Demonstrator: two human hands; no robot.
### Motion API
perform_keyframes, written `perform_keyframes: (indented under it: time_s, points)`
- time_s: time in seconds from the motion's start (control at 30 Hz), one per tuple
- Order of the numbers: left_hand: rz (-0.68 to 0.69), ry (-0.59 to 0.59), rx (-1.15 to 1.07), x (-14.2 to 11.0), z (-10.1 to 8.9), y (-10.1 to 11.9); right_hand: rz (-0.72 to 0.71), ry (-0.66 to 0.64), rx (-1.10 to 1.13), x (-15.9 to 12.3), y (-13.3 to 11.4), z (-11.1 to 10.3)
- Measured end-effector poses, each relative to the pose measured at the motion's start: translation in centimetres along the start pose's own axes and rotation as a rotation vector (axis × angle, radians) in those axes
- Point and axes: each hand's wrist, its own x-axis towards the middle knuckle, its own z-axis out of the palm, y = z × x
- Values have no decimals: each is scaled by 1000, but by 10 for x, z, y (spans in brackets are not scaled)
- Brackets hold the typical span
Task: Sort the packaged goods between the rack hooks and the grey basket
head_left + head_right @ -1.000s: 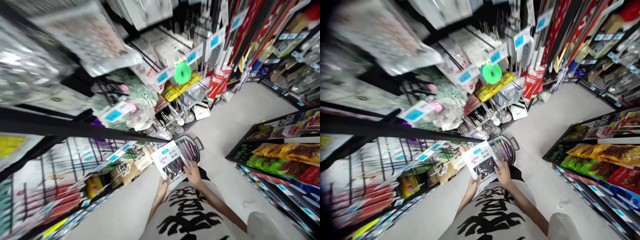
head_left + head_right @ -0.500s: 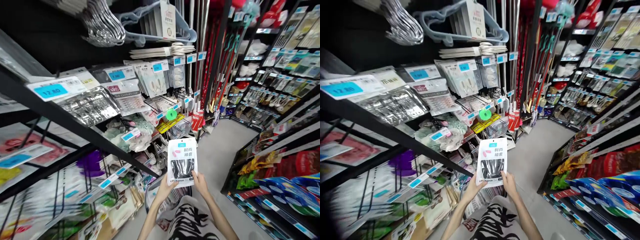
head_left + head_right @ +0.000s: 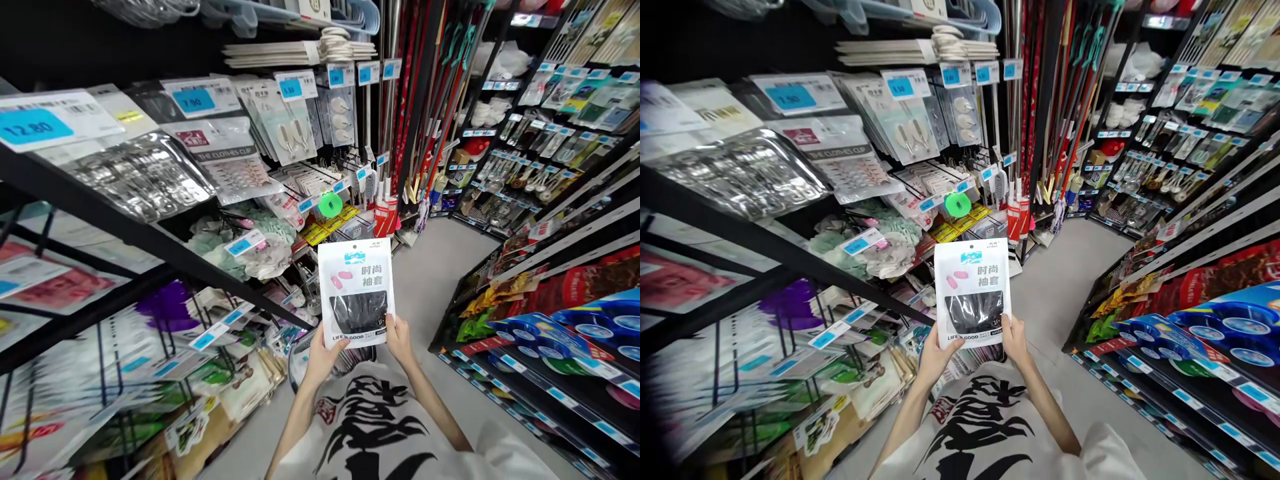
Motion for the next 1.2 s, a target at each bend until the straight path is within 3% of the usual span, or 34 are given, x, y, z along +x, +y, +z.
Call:
perform_keyframes:
  time_s: [0.17, 0.33, 0.53, 0.6, 0.73, 0.8, 0.93, 1.2]
  points:
    - [-33, 9, -100, 2, -5, -7, 16, 37, 66, -2, 2, 8]
    - [-214, 120, -320, 9, -11, -24, 60, 149, 126, -1, -3, 5]
    - [-238, 260, -244, 13, -24, -59, 78, 262, 186, 6, -10, -12]
    - [-252, 202, -292, 12, -22, -59, 116, 254, 262, 7, -8, -14]
    - [-345, -164, -472, 4, -4, -36, 147, 207, 361, 5, -2, -10]
    - [-314, -216, -417, 1, 8, -24, 144, 155, 324, 4, 1, -7]
    - [-116, -54, -94, -4, 19, -16, 142, 81, 169, 2, 7, -5]
    - [-31, 11, 154, -8, 5, -19, 118, 3, 72, -1, 14, -1]
